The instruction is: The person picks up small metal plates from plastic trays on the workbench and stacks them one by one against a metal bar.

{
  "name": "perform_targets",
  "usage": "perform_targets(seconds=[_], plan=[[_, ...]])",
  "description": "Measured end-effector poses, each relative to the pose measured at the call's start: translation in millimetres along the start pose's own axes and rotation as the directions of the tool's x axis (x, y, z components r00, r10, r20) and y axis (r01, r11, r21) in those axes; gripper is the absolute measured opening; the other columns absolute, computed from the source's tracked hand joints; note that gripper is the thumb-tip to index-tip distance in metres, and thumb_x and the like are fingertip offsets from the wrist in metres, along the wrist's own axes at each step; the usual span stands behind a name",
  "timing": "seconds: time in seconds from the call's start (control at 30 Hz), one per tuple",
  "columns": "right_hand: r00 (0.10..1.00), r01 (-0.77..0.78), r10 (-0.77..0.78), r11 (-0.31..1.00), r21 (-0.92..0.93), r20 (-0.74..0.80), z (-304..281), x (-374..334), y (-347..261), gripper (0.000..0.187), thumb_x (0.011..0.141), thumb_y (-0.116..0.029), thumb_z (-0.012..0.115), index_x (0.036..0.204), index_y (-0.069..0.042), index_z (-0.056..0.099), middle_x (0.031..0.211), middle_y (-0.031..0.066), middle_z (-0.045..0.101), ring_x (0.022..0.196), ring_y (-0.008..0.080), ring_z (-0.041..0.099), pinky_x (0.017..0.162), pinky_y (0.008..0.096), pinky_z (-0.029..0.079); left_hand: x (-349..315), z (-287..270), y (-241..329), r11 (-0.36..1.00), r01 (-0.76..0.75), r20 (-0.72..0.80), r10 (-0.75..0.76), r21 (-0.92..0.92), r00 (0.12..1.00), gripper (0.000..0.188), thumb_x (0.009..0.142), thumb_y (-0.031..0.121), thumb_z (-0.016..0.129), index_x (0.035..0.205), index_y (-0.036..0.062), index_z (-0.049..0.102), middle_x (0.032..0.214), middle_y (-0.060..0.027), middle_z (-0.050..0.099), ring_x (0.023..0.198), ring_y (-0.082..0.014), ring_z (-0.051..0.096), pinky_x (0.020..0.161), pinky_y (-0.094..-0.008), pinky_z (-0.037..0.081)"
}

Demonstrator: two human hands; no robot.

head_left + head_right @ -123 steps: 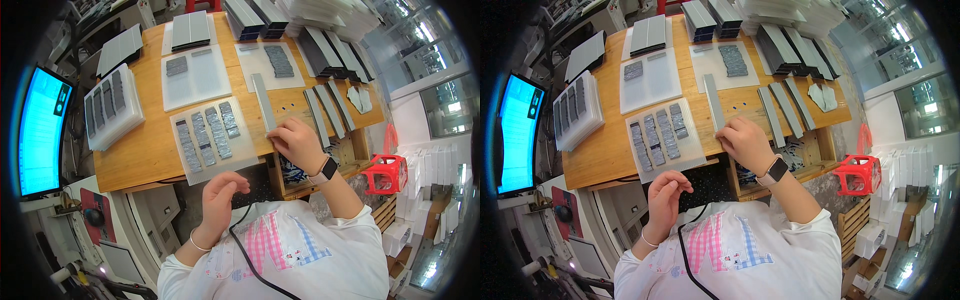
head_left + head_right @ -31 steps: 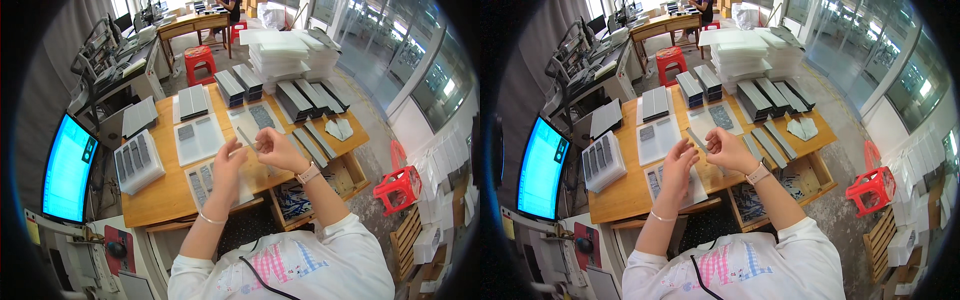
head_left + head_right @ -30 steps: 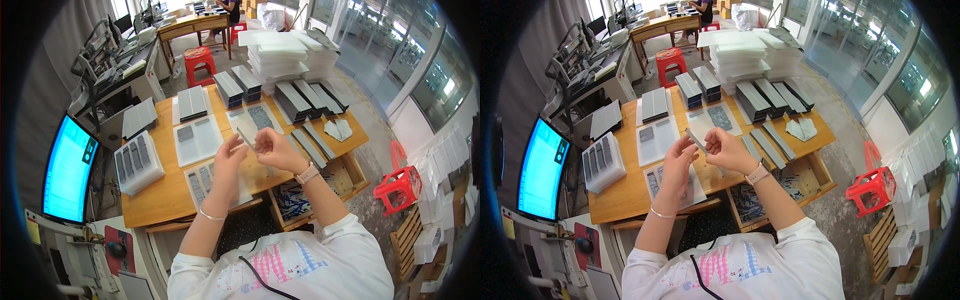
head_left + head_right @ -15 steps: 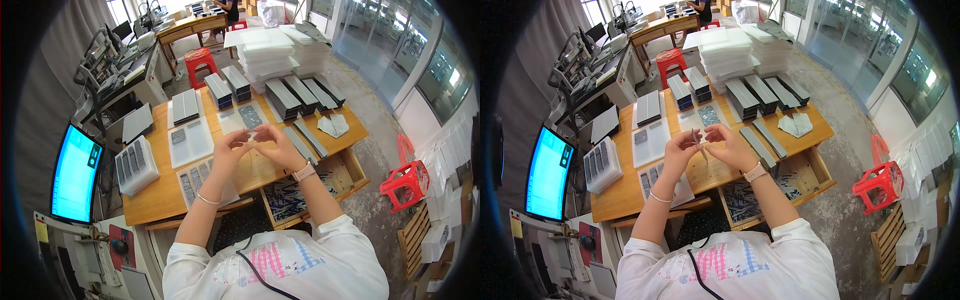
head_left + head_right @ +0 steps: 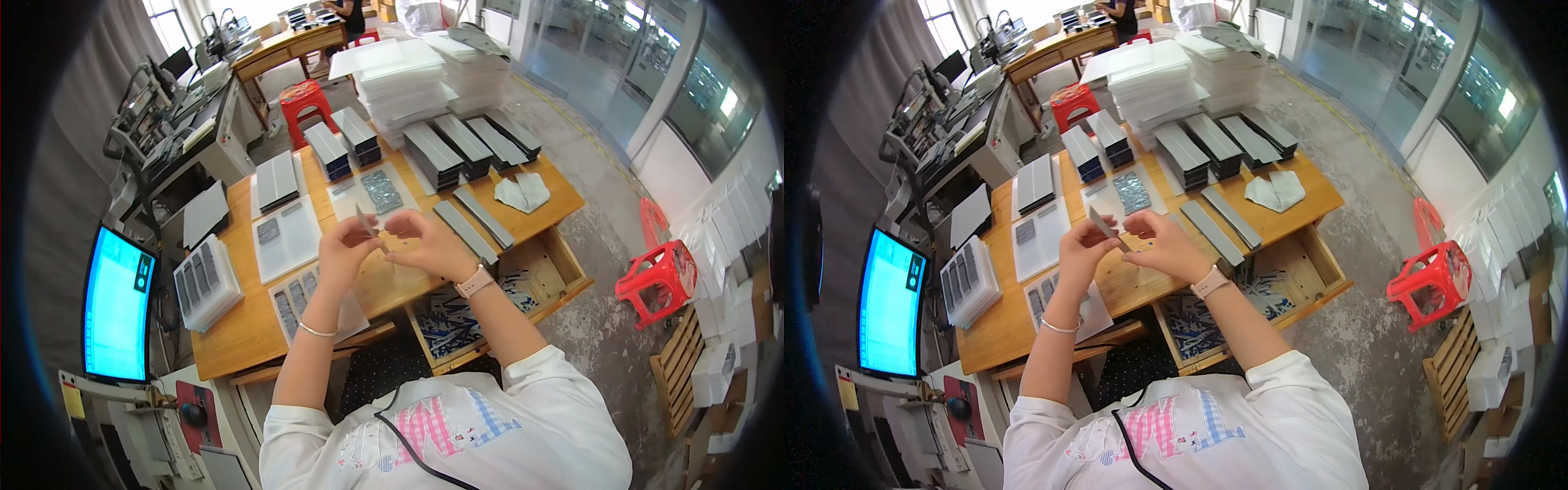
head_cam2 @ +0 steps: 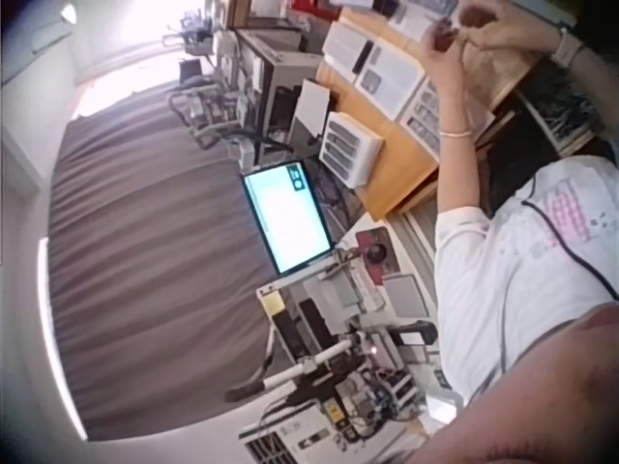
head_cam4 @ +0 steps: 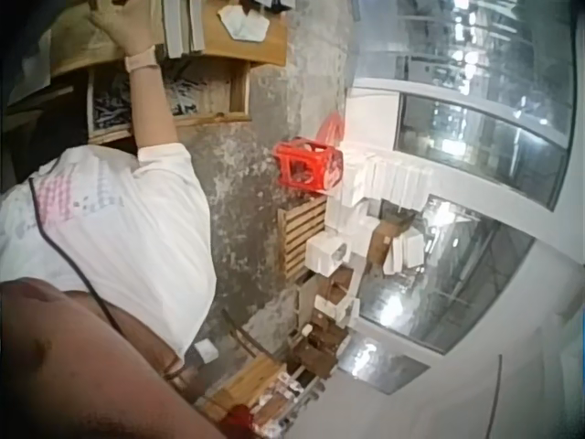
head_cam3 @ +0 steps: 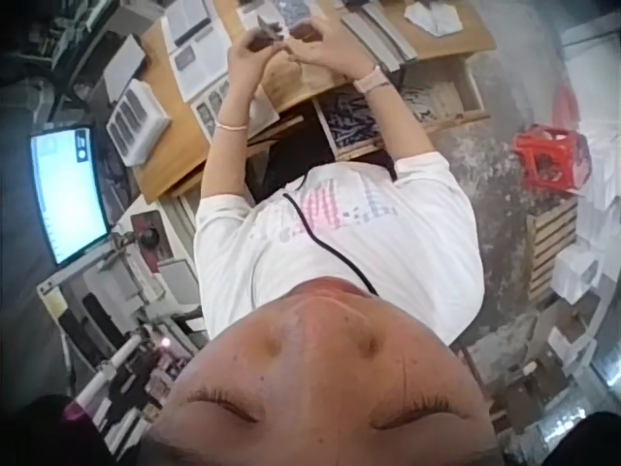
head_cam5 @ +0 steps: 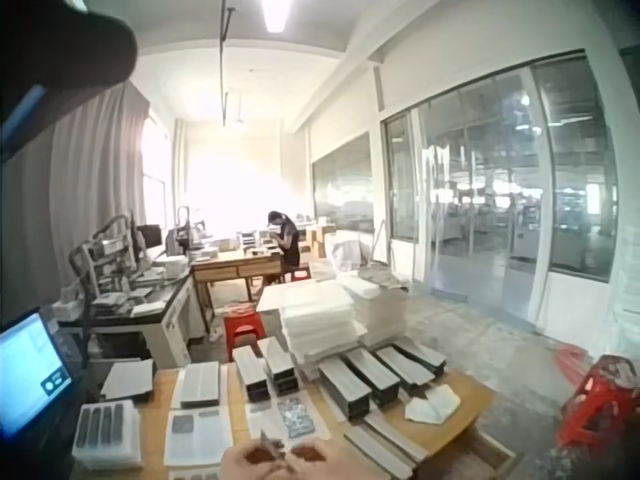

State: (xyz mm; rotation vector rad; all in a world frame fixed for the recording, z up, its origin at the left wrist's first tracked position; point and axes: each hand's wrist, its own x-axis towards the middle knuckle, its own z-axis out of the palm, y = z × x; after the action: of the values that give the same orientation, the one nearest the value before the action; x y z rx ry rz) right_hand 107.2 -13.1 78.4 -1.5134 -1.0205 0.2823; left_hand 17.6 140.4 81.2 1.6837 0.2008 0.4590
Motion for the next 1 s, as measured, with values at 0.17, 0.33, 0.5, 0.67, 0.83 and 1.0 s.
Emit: perform_targets(seconds=[0.17,0.33,0.5,0.67,0.83,1.0], plan=[[0.996,-0.079,0.077,0.996,0.03,0.035,-9,-5,-5,0.033,0.066,-0.011,0.073,0.092,0.0,0.056,0.089,0.0083,0.061,0.083,0.0164,0.06,0.078,0.0276,0.048,0,14,12,0.986,0.031,0.044,-0.024,-0.164,0.999,0.037,0.07,-0.005,0.066,0.106,-0.002,0.056,0.092,-0.0077,0.061,0.085,-0.0149,0.06,0.078,-0.0258,0.049],[0.995,-0.104,0.104,0.991,0.082,0.001,-23,-13,-4,0.022,0.068,-0.009,0.07,0.085,0.0,0.058,0.08,0.004,0.06,0.074,0.0138,0.061,0.072,0.0261,0.049,4,33,10,0.969,0.074,0.06,-0.062,-0.234,0.996,0.044,0.071,-0.005,0.065,0.113,-0.0014,0.051,0.093,-0.0075,0.059,0.088,-0.0151,0.058,0.08,-0.0265,0.048],[0.98,-0.198,0.149,0.827,-0.527,-0.136,-76,-20,-1,0.018,0.067,-0.005,0.065,0.082,0.001,0.057,0.081,0.0108,0.06,0.073,0.0202,0.061,0.067,0.0291,0.049,-11,41,11,0.934,0.079,-0.099,-0.12,-0.348,0.988,0.041,0.073,-0.002,0.064,0.113,0.0002,0.052,0.098,-0.0073,0.054,0.093,-0.015,0.054,0.081,-0.0268,0.046],[0.978,-0.203,0.076,0.542,-0.815,-0.193,-119,-25,19,0.016,0.068,-0.007,0.063,0.082,-0.001,0.058,0.082,0.0146,0.059,0.079,0.03,0.057,0.071,0.0361,0.047,-35,33,13,0.934,0.188,0.012,-0.194,-0.304,0.981,0.03,0.073,-0.002,0.062,0.102,-0.0002,0.055,0.098,-0.0063,0.056,0.091,-0.0141,0.055,0.08,-0.0252,0.045],[0.957,-0.281,0.21,0.506,-0.816,-0.2,-118,-23,27,0.017,0.069,-0.008,0.065,0.084,-0.001,0.06,0.083,0.0147,0.059,0.082,0.0303,0.056,0.074,0.0374,0.046,-50,24,24,0.925,0.199,0.021,-0.203,-0.324,0.979,0.027,0.071,-0.004,0.062,0.097,0.0007,0.057,0.094,-0.0056,0.058,0.088,-0.0141,0.056,0.078,-0.0247,0.045],[0.952,-0.29,0.228,0.462,-0.838,-0.204,-116,-25,32,0.017,0.069,-0.011,0.064,0.082,-0.001,0.063,0.085,0.0165,0.061,0.081,0.0311,0.058,0.073,0.0382,0.047,-61,13,25,0.93,0.179,0.014,-0.184,-0.322,0.983,0.025,0.071,-0.005,0.063,0.095,0.0002,0.058,0.095,-0.0055,0.059,0.087,-0.0141,0.057,0.077,-0.0247,0.046]])
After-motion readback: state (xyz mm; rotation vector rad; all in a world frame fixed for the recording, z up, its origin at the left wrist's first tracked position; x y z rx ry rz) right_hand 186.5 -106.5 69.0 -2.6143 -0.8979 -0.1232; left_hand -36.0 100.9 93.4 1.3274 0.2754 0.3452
